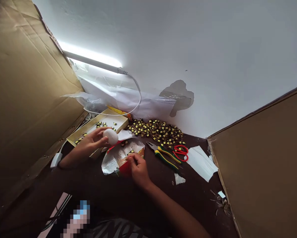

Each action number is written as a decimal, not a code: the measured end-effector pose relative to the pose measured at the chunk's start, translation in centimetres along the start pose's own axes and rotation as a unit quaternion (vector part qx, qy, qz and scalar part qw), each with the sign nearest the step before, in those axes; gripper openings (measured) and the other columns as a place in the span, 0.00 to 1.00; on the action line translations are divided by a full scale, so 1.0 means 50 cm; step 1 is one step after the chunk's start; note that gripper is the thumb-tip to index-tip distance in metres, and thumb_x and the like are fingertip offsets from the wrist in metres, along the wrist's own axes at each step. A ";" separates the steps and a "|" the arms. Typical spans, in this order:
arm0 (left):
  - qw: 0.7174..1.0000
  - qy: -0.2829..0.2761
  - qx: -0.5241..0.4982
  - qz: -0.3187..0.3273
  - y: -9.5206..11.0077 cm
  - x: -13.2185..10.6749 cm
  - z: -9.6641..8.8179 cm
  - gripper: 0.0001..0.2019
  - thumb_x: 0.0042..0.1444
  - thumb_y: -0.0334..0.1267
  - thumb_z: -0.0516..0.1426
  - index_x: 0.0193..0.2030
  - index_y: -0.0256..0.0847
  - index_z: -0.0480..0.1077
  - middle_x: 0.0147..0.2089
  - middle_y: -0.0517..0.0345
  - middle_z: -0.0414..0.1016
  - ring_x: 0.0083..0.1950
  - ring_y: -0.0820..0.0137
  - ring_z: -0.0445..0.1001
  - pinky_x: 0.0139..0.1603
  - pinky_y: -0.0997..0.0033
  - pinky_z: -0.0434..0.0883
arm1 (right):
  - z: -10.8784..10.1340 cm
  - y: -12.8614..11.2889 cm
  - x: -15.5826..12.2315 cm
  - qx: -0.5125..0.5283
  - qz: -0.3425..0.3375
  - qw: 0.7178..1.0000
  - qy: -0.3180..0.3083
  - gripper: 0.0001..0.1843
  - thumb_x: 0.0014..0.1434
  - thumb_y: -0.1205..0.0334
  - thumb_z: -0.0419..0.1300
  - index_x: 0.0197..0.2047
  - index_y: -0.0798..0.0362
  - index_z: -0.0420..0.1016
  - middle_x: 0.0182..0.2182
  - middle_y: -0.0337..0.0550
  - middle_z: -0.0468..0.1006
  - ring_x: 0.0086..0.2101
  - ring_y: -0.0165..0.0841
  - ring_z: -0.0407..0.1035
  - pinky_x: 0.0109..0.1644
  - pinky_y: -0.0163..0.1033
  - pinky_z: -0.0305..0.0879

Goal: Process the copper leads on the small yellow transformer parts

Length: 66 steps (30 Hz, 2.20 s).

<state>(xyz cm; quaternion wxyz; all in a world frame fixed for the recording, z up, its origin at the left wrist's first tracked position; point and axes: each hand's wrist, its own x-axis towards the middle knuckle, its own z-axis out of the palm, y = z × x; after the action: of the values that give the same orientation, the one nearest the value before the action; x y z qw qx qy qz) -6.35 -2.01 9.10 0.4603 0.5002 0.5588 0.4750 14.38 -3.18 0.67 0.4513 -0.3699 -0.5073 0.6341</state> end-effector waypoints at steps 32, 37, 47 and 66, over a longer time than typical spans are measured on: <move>0.983 -0.025 -0.109 0.146 -0.101 -0.020 0.149 0.27 0.44 0.35 0.69 0.52 0.42 0.68 0.54 0.49 0.71 0.55 0.59 0.72 0.54 0.59 0.74 | -0.096 -0.100 0.046 -0.284 -0.232 0.928 0.071 0.20 0.62 0.68 0.48 0.53 0.47 0.73 0.43 0.45 0.72 0.42 0.33 0.70 0.49 0.42 0.68; 0.979 0.003 -0.084 0.188 -0.121 -0.019 0.148 0.36 0.44 0.34 0.68 0.61 0.44 0.63 0.56 0.47 0.68 0.60 0.55 0.69 0.54 0.56 0.74 | -0.079 -0.139 0.057 -0.223 -0.189 0.953 0.076 0.10 0.60 0.62 0.57 0.43 0.48 0.77 0.40 0.43 0.77 0.37 0.34 0.74 0.44 0.40 0.71; 0.969 0.044 -0.122 0.212 -0.127 -0.013 0.147 0.34 0.44 0.30 0.68 0.59 0.46 0.64 0.58 0.47 0.67 0.59 0.57 0.69 0.52 0.59 0.75 | -0.061 -0.171 0.080 -0.272 -0.255 0.928 0.019 0.09 0.54 0.67 0.64 0.39 0.48 0.81 0.41 0.43 0.79 0.44 0.34 0.73 0.49 0.38 0.70; 0.924 0.040 0.076 0.373 -0.128 -0.021 0.138 0.27 0.48 0.29 0.66 0.55 0.48 0.68 0.56 0.50 0.71 0.58 0.59 0.72 0.53 0.57 0.77 | -0.055 -0.160 0.119 -0.330 -0.136 0.930 -0.089 0.03 0.52 0.66 0.64 0.32 0.54 0.79 0.34 0.41 0.79 0.36 0.31 0.72 0.41 0.36 0.65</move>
<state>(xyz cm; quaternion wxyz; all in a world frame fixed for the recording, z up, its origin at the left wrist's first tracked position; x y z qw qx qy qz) -0.21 -2.88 1.95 0.1879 0.6865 0.3843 0.5880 16.63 3.93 7.86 0.3388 -0.3675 -0.7714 0.3939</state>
